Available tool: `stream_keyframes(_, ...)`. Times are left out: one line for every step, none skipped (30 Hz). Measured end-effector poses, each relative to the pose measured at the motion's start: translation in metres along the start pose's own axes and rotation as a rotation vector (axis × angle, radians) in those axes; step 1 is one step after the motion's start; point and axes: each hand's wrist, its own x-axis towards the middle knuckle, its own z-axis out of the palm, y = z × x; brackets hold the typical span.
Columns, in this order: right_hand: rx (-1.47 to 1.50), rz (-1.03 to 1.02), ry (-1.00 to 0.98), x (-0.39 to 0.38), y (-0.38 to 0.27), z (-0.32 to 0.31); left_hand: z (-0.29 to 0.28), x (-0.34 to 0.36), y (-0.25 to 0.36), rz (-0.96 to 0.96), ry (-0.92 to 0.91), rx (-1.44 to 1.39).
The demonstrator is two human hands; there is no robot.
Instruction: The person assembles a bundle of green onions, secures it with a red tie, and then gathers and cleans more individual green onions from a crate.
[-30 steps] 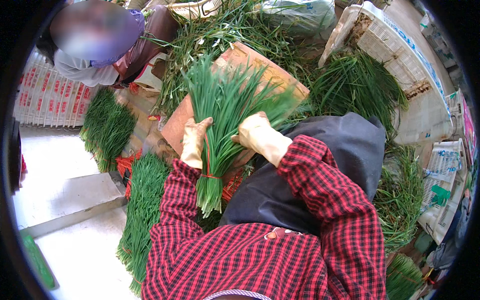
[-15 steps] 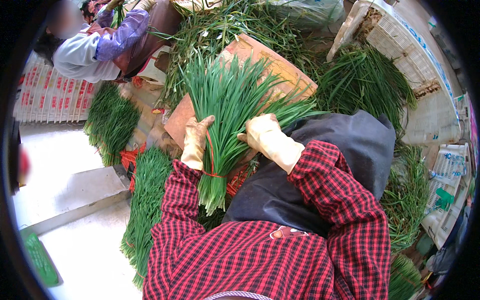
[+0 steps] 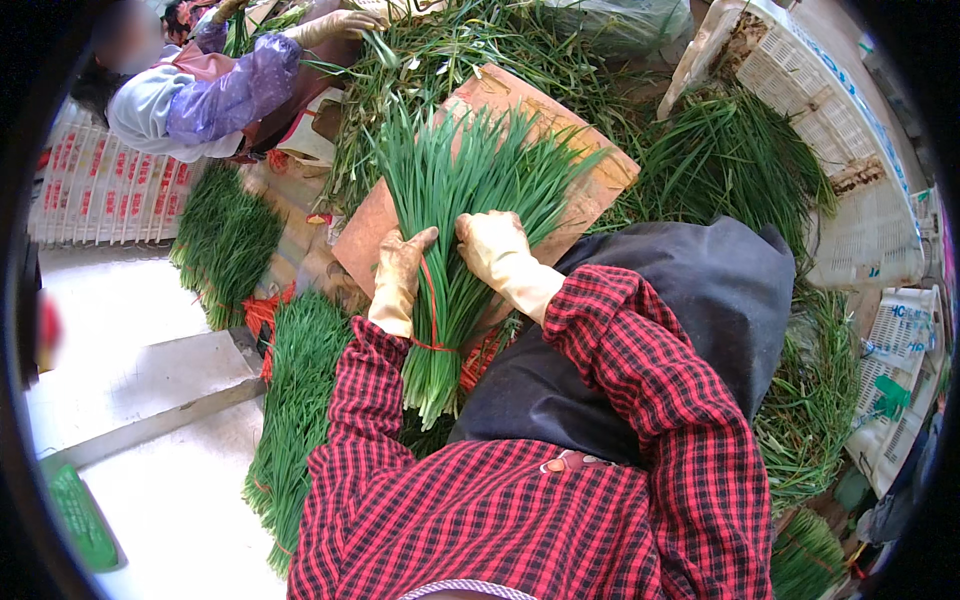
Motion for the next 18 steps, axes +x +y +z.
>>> stream_keyframes(0.001,-0.01,0.011,-0.001,-0.002,-0.003,0.001,0.003,-0.004,0.002,-0.032,-0.011)
stream_keyframes(0.004,-0.012,0.025,0.0,0.0,0.0,0.003,0.006,-0.006,0.004,-0.066,-0.022)
stream_keyframes(0.006,-0.014,0.04,0.002,0.0,0.003,0.006,0.009,-0.009,0.007,-0.102,-0.033)
stream_keyframes(0.005,-0.013,0.054,0.002,0.003,0.005,0.013,0.016,-0.016,0.073,-0.125,0.045)
stream_keyframes(0.009,-0.019,0.018,0.003,-0.004,0.003,0.012,0.021,-0.023,0.131,-0.124,0.131)
stream_keyframes(-0.027,-0.04,0.015,0.004,-0.01,0.004,0.01,0.024,-0.031,0.188,-0.124,0.217)
stream_keyframes(-0.08,-0.032,0.015,0.004,-0.002,0.004,0.02,0.005,-0.006,0.222,-0.06,0.427)
stream_keyframes(-0.126,-0.039,0.015,0.005,-0.001,0.005,0.02,0.003,-0.003,0.205,-0.069,0.385)
stream_keyframes(-0.115,-0.023,0.007,0.005,0.0,0.006,0.021,0.002,-0.002,0.187,-0.077,0.342)
stream_keyframes(-0.102,-0.043,0.03,0.004,-0.002,0.004,0.02,0.001,-0.002,0.168,-0.082,0.298)
stream_keyframes(-0.088,-0.063,0.053,0.003,-0.004,0.003,0.019,0.006,-0.01,0.143,-0.047,0.281)
stream_keyframes(-0.074,-0.084,0.076,0.001,-0.006,0.001,0.019,0.007,-0.014,0.14,0.025,0.334)
stream_keyframes(-0.106,-0.027,0.032,0.0,-0.004,0.002,0.019,0.007,-0.012,0.141,0.091,0.388)
stream_keyframes(-0.097,-0.01,0.006,0.0,-0.001,0.003,0.019,0.008,-0.01,0.142,0.159,0.441)
stream_keyframes(-0.088,0.006,-0.022,0.002,0.001,0.005,0.018,0.009,-0.019,0.22,0.204,0.413)
stream_keyframes(-0.079,0.027,-0.049,0.003,0.003,0.006,0.018,0.006,-0.02,0.236,0.193,0.331)
stream_keyframes(-0.062,0.046,-0.056,0.004,0.005,0.005,0.017,0.003,-0.019,0.252,0.182,0.25)
stream_keyframes(-0.044,0.064,-0.063,0.005,0.008,0.005,0.017,0.001,-0.019,0.267,0.172,0.169)
